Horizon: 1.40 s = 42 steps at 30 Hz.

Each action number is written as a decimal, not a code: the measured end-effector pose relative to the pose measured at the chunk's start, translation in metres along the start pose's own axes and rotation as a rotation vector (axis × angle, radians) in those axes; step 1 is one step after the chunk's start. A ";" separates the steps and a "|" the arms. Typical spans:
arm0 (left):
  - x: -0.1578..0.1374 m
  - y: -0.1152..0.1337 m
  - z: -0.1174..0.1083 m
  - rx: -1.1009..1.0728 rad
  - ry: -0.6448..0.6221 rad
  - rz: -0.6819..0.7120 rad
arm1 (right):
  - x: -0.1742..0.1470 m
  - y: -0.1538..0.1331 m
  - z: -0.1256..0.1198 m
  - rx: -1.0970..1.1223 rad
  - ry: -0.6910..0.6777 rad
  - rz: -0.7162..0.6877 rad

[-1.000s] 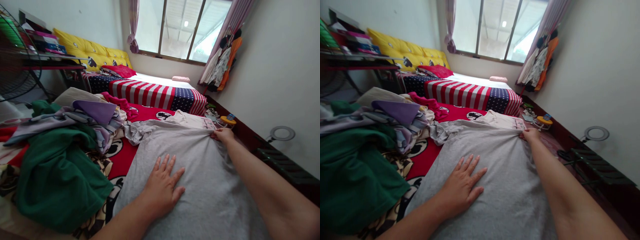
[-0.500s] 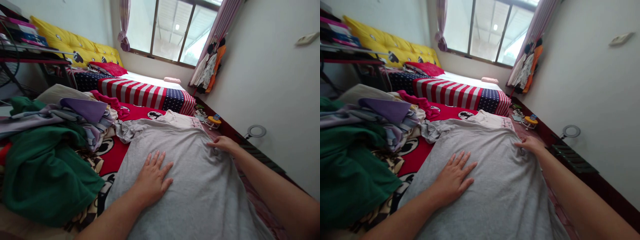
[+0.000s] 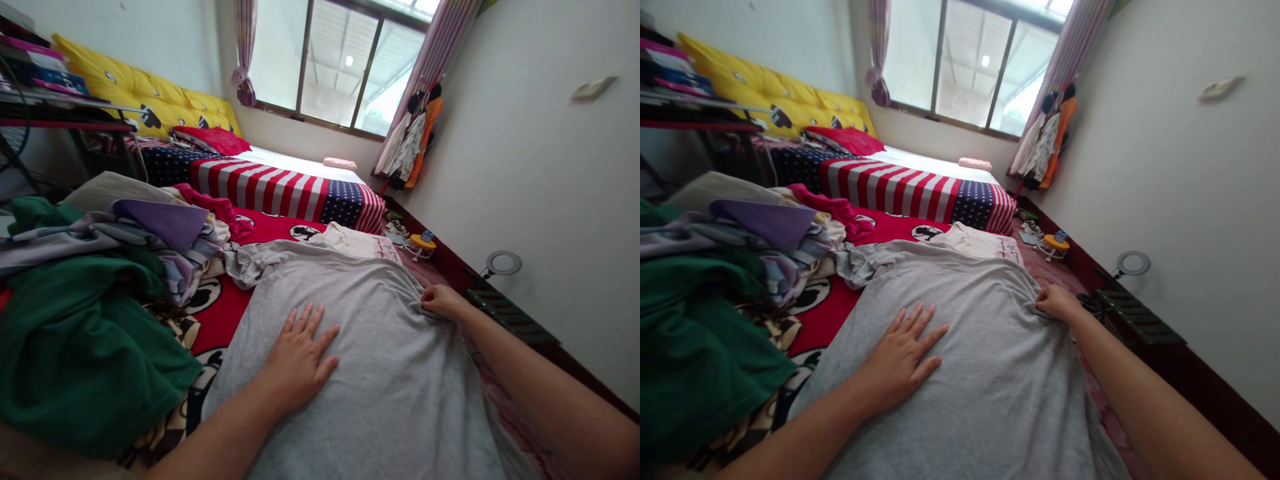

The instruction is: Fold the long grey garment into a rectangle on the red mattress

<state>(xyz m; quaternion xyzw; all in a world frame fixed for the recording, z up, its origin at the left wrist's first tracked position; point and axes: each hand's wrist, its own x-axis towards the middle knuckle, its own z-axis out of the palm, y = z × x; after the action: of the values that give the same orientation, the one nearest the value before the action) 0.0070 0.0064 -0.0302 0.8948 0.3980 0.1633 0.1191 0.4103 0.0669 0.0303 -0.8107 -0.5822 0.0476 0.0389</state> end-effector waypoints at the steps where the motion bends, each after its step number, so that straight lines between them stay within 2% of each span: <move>1: 0.000 0.000 0.000 -0.004 0.001 0.001 | 0.001 0.000 -0.004 -0.011 0.022 0.025; 6: 0.000 -0.001 0.001 -0.017 0.000 0.004 | 0.000 0.010 -0.021 -0.093 0.267 0.244; 12: 0.000 -0.001 -0.004 -0.013 -0.036 0.037 | -0.005 0.017 -0.004 -0.075 0.329 0.329; 15: -0.001 -0.001 -0.005 -0.017 -0.035 0.044 | -0.006 -0.005 0.001 -0.039 0.432 0.297; 18: -0.001 -0.002 -0.003 -0.022 -0.028 0.047 | -0.010 -0.047 0.007 0.010 0.528 0.087; 20: -0.001 -0.002 -0.002 -0.024 -0.024 0.052 | -0.018 -0.077 0.018 0.045 0.486 -0.136; 23: -0.001 -0.003 -0.001 -0.020 -0.023 0.055 | -0.029 -0.106 0.044 0.067 0.217 -0.537; 24: -0.001 -0.003 -0.002 -0.018 -0.025 0.055 | -0.030 -0.109 0.051 0.045 0.121 -0.599; 25: -0.001 -0.003 -0.002 -0.016 -0.025 0.054 | -0.029 -0.109 0.057 0.011 0.050 -0.597; 26: -0.001 -0.003 -0.002 -0.013 -0.026 0.054 | -0.026 -0.107 0.061 -0.028 0.014 -0.534; 29: -0.001 -0.004 -0.003 -0.005 -0.027 0.057 | -0.013 -0.100 0.061 -0.098 0.040 -0.244; 31: 0.000 -0.004 -0.003 0.005 -0.031 0.065 | -0.012 -0.103 0.055 -0.097 0.064 -0.146; 34: 0.000 -0.005 -0.003 0.031 -0.032 0.076 | -0.039 -0.121 0.050 -0.085 0.110 -0.107; 35: 0.000 -0.005 -0.002 0.043 -0.028 0.078 | -0.056 -0.127 0.051 -0.079 0.120 -0.140; 37: 0.000 -0.005 -0.001 0.070 -0.016 0.077 | -0.097 -0.134 0.057 -0.060 0.107 -0.301; 39: 0.000 -0.004 0.001 0.095 0.000 0.067 | -0.137 -0.127 0.066 -0.039 0.061 -0.474; 40: 0.000 -0.004 0.002 0.104 0.006 0.060 | -0.155 -0.117 0.071 -0.039 0.051 -0.481; 42: 0.000 -0.002 0.002 0.119 0.015 0.048 | -0.181 -0.089 0.077 -0.051 0.076 -0.370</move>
<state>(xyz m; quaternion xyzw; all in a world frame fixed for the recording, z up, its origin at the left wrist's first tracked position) 0.0059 0.0078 -0.0325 0.9083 0.3864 0.1491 0.0588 0.2597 -0.0757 -0.0303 -0.6919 -0.7203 -0.0057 0.0486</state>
